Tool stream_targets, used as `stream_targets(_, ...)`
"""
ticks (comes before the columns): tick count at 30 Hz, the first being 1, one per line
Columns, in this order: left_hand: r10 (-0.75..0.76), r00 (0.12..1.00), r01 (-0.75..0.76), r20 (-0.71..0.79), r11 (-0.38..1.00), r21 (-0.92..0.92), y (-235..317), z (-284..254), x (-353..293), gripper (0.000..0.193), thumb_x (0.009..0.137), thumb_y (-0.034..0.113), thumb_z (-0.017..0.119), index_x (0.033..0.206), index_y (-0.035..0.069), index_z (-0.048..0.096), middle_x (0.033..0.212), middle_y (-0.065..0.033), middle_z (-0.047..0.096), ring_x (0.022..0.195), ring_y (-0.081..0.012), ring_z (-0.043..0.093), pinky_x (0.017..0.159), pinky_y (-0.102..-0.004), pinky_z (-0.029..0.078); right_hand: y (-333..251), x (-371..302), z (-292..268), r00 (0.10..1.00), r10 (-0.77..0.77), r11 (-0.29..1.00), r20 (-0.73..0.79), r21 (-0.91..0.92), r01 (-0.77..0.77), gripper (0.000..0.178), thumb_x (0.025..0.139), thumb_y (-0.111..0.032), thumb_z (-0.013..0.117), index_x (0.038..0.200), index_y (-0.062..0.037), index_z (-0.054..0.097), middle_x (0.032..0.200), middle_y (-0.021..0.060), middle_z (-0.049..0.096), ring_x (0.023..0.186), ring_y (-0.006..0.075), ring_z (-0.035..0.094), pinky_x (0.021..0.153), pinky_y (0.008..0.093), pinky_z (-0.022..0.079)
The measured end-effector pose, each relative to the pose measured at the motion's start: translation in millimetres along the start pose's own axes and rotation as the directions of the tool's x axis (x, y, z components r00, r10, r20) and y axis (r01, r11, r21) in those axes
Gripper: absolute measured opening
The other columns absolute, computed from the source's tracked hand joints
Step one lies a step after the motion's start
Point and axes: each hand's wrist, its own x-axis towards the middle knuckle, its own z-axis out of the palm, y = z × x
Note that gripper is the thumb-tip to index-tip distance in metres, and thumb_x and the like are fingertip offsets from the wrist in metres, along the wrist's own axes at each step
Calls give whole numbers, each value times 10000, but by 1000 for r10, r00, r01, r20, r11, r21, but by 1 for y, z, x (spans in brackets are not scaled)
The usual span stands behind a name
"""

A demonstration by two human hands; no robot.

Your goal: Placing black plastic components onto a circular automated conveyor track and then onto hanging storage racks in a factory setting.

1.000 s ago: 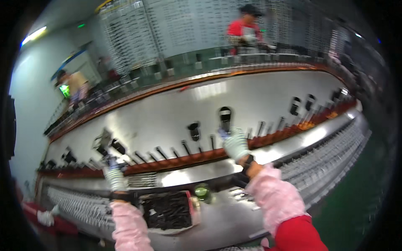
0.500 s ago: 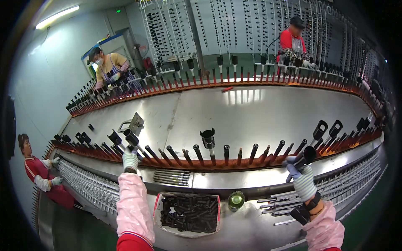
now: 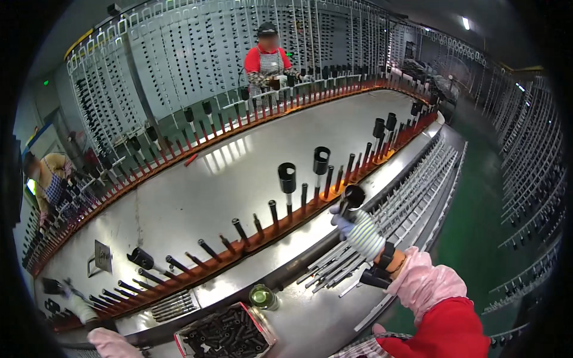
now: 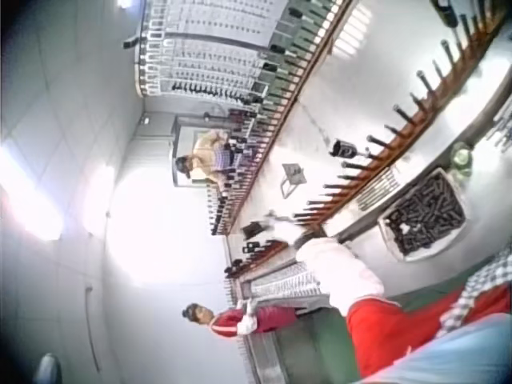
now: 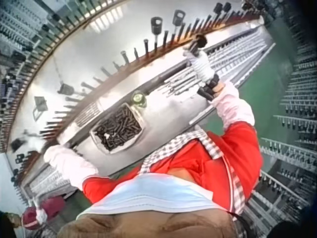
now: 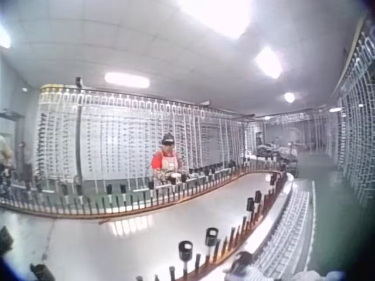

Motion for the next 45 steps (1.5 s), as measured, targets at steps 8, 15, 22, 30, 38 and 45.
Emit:
stream_targets(8,-398,488,302,777,912,278,101,133,-333,306,860,197,590,1087,7,512,992,-99,563,660,-179,599,521,-296,497,36,89,20,997,-70,993,16,100,68,226,912,-217,510,1063,-91,621,884,25,650,727,152,594,700,246,492)
stream_targets(15,-350,461,576,815,817,25,44,225,-455,526,850,44,592,1339,100,405,908,-33,546,557,-101,548,456,-211,431,26,127,110,809,-587,809,4,20,587,266,822,-109,653,1062,-42,559,836,27,625,649,125,552,572,257,455)
stream_targets(22,-368,845,182,388,880,438,36,289,-427,240,833,320,617,835,83,583,609,-6,505,462,-107,450,481,-302,393,30,187,-111,959,-134,842,-250,481,243,163,891,-256,534,860,-116,612,732,9,610,606,130,572,507,269,459)
stream_targets(30,-227,846,128,482,965,229,185,219,-534,335,906,302,568,1118,43,574,753,21,542,530,-27,454,448,-172,332,104,263,-136,998,58,353,11,935,-30,143,885,-198,549,930,-65,577,819,45,594,655,147,564,599,269,480)
stream_targets(38,-469,774,369,425,880,300,262,157,-685,442,896,338,579,1236,79,466,996,-61,584,592,-69,533,441,-195,438,30,252,-100,948,-304,625,89,770,129,310,919,-276,476,1122,-46,525,1040,100,579,909,202,577,832,334,472)
stream_targets(45,-700,453,674,552,675,301,252,153,-806,439,876,354,600,1183,57,497,959,-104,582,729,-170,619,549,-277,532,-102,186,-257,652,-642,765,402,280,580,257,963,-202,412,1119,-79,576,894,17,623,862,124,585,814,263,457)
